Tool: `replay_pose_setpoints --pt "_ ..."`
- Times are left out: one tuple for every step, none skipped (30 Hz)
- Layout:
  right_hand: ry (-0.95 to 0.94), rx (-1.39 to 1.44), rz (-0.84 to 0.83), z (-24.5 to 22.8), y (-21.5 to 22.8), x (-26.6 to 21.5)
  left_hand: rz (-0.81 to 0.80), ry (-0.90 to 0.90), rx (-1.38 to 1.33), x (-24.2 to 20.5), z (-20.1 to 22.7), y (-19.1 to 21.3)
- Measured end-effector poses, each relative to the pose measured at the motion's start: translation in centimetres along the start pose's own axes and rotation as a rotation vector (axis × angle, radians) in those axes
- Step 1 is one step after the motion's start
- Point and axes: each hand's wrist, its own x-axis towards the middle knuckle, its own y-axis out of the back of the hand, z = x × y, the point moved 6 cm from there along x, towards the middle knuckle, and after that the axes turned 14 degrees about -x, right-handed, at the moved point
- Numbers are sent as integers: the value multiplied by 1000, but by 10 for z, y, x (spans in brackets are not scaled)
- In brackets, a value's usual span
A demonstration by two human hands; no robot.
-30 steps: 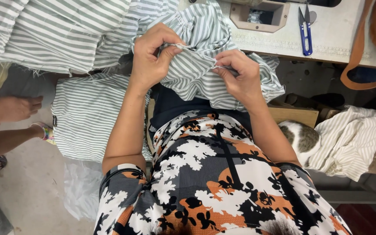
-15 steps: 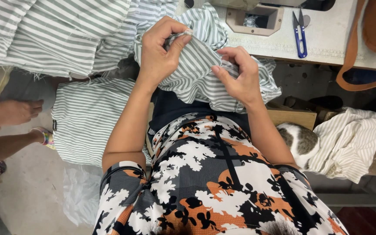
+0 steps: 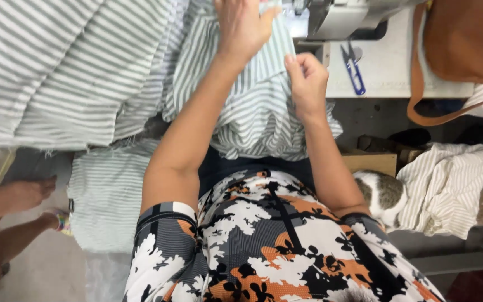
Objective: Trimming loose threads from striped fabric using hand snips at a sewing workstation.
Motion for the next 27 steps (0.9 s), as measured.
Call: replay_pose_setpoints --pt "4 -2 9 -4 5 1 2 -8 -6 7 21 13" --pt "-81 88 -26 -2 6 2 54 -78 37 12 45 28" --pt "-178 178 -70 3 5 -5 97 -137 81 9 68 44" --pt "-186 175 -68 2 7 -1 90 -133 76 6 70 40" --pt "-195 191 -67 2 8 3 111 -232 82 2 79 37" --pt "-204 206 -66 2 9 7 131 -330 88 -3 87 34" --pt "-211 205 -71 4 11 8 126 -323 89 -11 92 36" --pt "-192 204 -77 4 14 9 52 -277 113 -17 95 33" --pt "-172 208 -80 3 15 10 -24 -234 141 -22 97 32" --pt "-179 212 -84 5 15 13 -31 -231 145 -19 95 31" --pt "-221 266 -88 10 15 12 -56 -227 86 -20 94 28" --pt "-264 320 -91 15 15 10 -80 -222 26 -20 94 26" --pt "-275 318 -91 16 14 14 -89 -216 23 -15 91 21" --pt "-276 357 -67 16 14 18 -94 -196 -51 -9 89 18" --pt "-270 398 -39 16 14 24 -95 -182 -124 -1 87 15" --pt "-274 398 -36 17 14 25 -99 -182 -127 0 85 11" --pt "-247 372 -18 16 14 27 -91 -151 -140 1 81 8" --pt "-220 345 1 15 15 28 -82 -121 -153 3 78 6" --pt "-218 348 6 15 14 26 -84 -127 -153 3 82 11" --pt "-212 333 7 16 13 23 -96 -149 -211 4 87 16" --pt "-211 317 6 17 11 19 -111 -166 -269 2 91 21" --pt "-213 319 9 18 10 22 -115 -167 -270 5 90 19" --pt "-192 331 22 18 9 23 -124 -171 -257 4 89 18" --pt "-171 342 35 18 9 22 -132 -175 -244 3 88 18" --pt "-173 343 34 19 8 22 -134 -174 -243 3 84 15" --pt "-159 317 35 17 7 22 -130 -179 -228 2 82 14" --pt "-137 292 39 15 8 25 -121 -191 -214 5 81 12"
